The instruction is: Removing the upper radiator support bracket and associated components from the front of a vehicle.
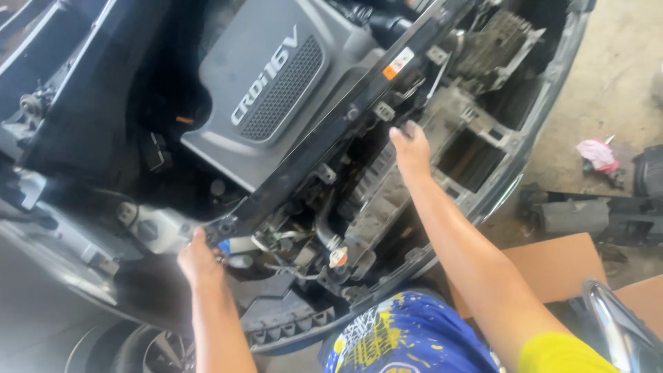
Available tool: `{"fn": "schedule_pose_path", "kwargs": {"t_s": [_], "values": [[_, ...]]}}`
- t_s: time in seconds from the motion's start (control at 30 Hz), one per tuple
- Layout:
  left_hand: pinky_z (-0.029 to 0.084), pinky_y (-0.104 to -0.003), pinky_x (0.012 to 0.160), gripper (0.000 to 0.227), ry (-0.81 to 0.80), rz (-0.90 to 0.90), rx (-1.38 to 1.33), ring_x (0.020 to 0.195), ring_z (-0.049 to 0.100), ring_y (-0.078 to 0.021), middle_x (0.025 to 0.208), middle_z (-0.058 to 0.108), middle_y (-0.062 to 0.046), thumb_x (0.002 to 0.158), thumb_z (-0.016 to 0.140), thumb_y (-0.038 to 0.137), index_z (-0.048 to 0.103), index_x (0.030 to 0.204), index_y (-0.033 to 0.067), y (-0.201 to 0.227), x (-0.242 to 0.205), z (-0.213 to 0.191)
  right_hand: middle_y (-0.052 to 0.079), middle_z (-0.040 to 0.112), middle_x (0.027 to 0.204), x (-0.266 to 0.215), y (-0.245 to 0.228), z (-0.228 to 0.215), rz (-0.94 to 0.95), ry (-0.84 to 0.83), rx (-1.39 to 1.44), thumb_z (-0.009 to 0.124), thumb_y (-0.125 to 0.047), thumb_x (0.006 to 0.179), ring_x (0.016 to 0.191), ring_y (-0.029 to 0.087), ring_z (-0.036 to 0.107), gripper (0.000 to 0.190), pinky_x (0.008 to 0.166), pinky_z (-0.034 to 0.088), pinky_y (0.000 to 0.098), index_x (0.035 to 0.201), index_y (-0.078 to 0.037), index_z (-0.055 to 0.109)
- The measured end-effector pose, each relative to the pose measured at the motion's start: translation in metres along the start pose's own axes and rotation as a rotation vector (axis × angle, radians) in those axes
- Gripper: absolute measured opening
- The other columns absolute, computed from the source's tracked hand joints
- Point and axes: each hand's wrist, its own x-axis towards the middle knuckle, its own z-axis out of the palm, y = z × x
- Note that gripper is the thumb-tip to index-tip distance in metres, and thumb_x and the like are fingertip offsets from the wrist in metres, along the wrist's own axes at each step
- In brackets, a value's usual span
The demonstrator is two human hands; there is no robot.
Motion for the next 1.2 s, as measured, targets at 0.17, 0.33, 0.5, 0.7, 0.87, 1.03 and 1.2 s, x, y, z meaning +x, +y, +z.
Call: {"fn": "schedule_pose_path", "kwargs": {"t_s": [0.17, 0.33, 0.5, 0.7, 0.87, 1.03, 1.2], "values": [[0.040, -0.032, 0.041, 0.024, 0.072, 0.017, 0.088, 0.047, 0.050, -0.0151, 0.065, 0.054, -0.005, 0.101, 0.064, 0.027, 0.059, 0.095, 0.0042, 0.020, -0.023, 0.003, 0.010, 0.073, 0.117, 0.126, -0.010, -0.003, 0.050, 0.238, 0.256, 0.076, -0.035, 0.094, 0.106, 0.021, 0.067, 0.048, 0.093, 0.052, 0.0335, 0.125, 0.000, 0.067], [0.038, -0.031, 0.042, 0.026, 0.113, 0.041, 0.080, 0.049, 0.046, -0.0130, 0.069, 0.053, -0.004, 0.106, 0.063, 0.025, 0.057, 0.096, 0.0027, 0.024, -0.045, 0.000, 0.006, 0.071, 0.110, 0.164, -0.060, -0.018, 0.423, 0.034, 0.761, 0.075, -0.037, 0.091, 0.101, 0.024, 0.065, 0.046, 0.083, 0.048, 0.0410, 0.125, -0.006, 0.067], [0.038, -0.027, 0.043, 0.018, 0.091, 0.067, 0.026, 0.051, 0.046, -0.0087, 0.076, 0.059, -0.002, 0.106, 0.060, 0.023, 0.064, 0.105, 0.0054, 0.011, -0.068, -0.004, 0.008, 0.071, 0.110, 0.155, -0.075, -0.028, 0.279, -0.158, 0.844, 0.072, -0.009, 0.083, 0.105, 0.029, 0.069, 0.042, 0.095, 0.058, 0.0480, 0.124, -0.006, 0.063], [0.034, -0.030, 0.039, 0.024, 0.193, -0.098, 0.081, 0.047, 0.042, -0.0139, 0.081, 0.065, -0.009, 0.105, 0.061, 0.028, 0.064, 0.112, 0.0050, -0.055, 0.005, -0.073, 0.012, 0.069, 0.110, 0.137, -0.074, -0.015, 0.223, -0.127, 0.812, 0.067, 0.002, 0.081, 0.101, 0.030, 0.070, 0.047, 0.089, 0.059, 0.0447, 0.127, -0.001, 0.060], [0.037, -0.038, 0.038, 0.044, 0.106, -0.426, 0.125, 0.045, 0.050, -0.0229, 0.073, 0.062, -0.013, 0.103, 0.054, 0.049, 0.065, 0.110, 0.0072, -0.128, 0.103, -0.127, 0.011, 0.068, 0.103, 0.148, -0.072, 0.010, 0.253, 0.023, 0.708, 0.069, 0.005, 0.076, 0.091, 0.025, 0.070, 0.044, 0.080, 0.059, 0.0415, 0.119, -0.002, 0.060], [0.039, -0.038, 0.043, 0.046, 0.097, -0.419, 0.322, 0.050, 0.046, -0.0214, 0.071, 0.056, -0.012, 0.104, 0.054, 0.053, 0.067, 0.115, 0.0099, -0.134, 0.155, -0.133, 0.012, 0.067, 0.098, 0.164, -0.084, 0.038, 0.358, 0.246, 0.481, 0.076, -0.001, 0.074, 0.083, 0.025, 0.066, 0.044, 0.069, 0.053, 0.0407, 0.115, -0.001, 0.061], [0.044, -0.030, 0.050, 0.041, 0.430, -0.464, 0.108, 0.057, 0.053, -0.0148, 0.074, 0.056, -0.003, 0.100, 0.072, 0.043, 0.066, 0.119, 0.0067, -0.042, 0.086, -0.063, 0.010, 0.069, 0.100, 0.176, -0.093, 0.047, 0.368, 0.282, 0.502, 0.077, -0.007, 0.075, 0.087, 0.021, 0.067, 0.046, 0.073, 0.055, 0.0364, 0.117, 0.001, 0.061]]}}
